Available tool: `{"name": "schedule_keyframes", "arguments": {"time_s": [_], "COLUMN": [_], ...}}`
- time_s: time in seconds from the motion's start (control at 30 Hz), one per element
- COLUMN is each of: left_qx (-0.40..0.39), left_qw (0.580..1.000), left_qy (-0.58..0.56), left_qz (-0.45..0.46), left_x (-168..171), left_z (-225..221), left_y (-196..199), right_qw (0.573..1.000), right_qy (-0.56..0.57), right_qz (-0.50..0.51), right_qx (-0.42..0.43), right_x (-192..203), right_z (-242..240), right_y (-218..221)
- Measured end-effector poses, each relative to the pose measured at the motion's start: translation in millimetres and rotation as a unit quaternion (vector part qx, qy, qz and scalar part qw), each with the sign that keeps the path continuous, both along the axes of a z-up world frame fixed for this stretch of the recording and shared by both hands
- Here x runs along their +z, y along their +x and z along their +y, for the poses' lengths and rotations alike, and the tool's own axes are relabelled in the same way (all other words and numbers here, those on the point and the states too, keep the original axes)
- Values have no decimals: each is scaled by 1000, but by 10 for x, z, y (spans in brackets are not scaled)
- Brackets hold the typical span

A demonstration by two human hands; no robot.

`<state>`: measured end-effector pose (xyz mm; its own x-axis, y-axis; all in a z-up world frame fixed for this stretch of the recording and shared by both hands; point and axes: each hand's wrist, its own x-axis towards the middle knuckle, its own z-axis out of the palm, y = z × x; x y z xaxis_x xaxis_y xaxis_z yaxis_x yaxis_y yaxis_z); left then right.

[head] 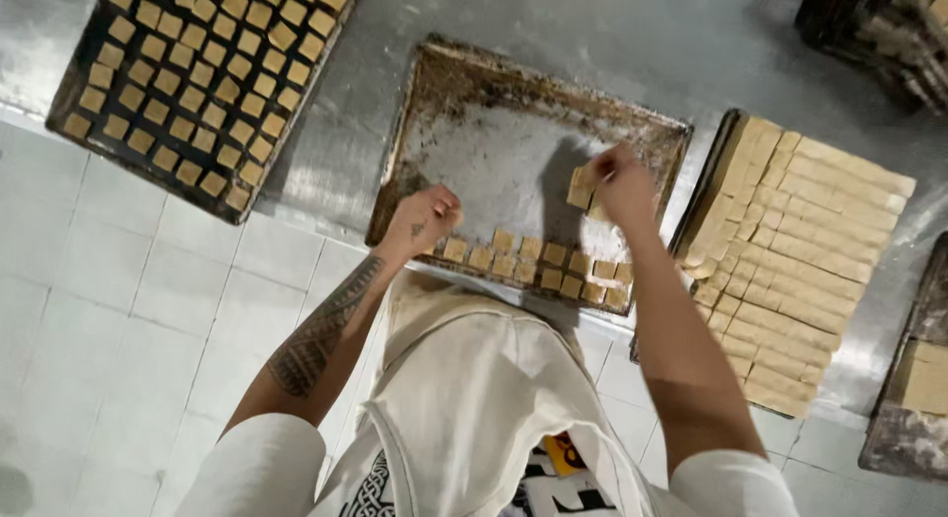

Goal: The person picks up square pieces of dough from a large pile and arranges them in rows on baking trays.

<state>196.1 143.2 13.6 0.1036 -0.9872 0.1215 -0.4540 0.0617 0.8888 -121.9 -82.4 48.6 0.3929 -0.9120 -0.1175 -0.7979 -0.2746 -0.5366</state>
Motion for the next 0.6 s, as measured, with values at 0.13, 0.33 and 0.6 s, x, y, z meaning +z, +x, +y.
{"name": "schedule_keyframes", "arguments": {"time_s": [0.13, 0.33, 0.6], "left_qx": [-96, -133, -146], "left_qw": [991, 977, 967], "left_qy": [94, 117, 41], "left_qz": [-29, -120, -206], "left_x": [187, 431, 330], "left_z": [-128, -241, -140], "left_y": [125, 171, 115], "right_qw": [980, 980, 977], "right_qy": [182, 67, 7], "right_qz": [-55, 15, 36], "right_qx": [63, 189, 209], "right_x": [136, 201, -129], "right_z": [827, 1235, 1399], "right_y": [662, 1150, 1082]}}
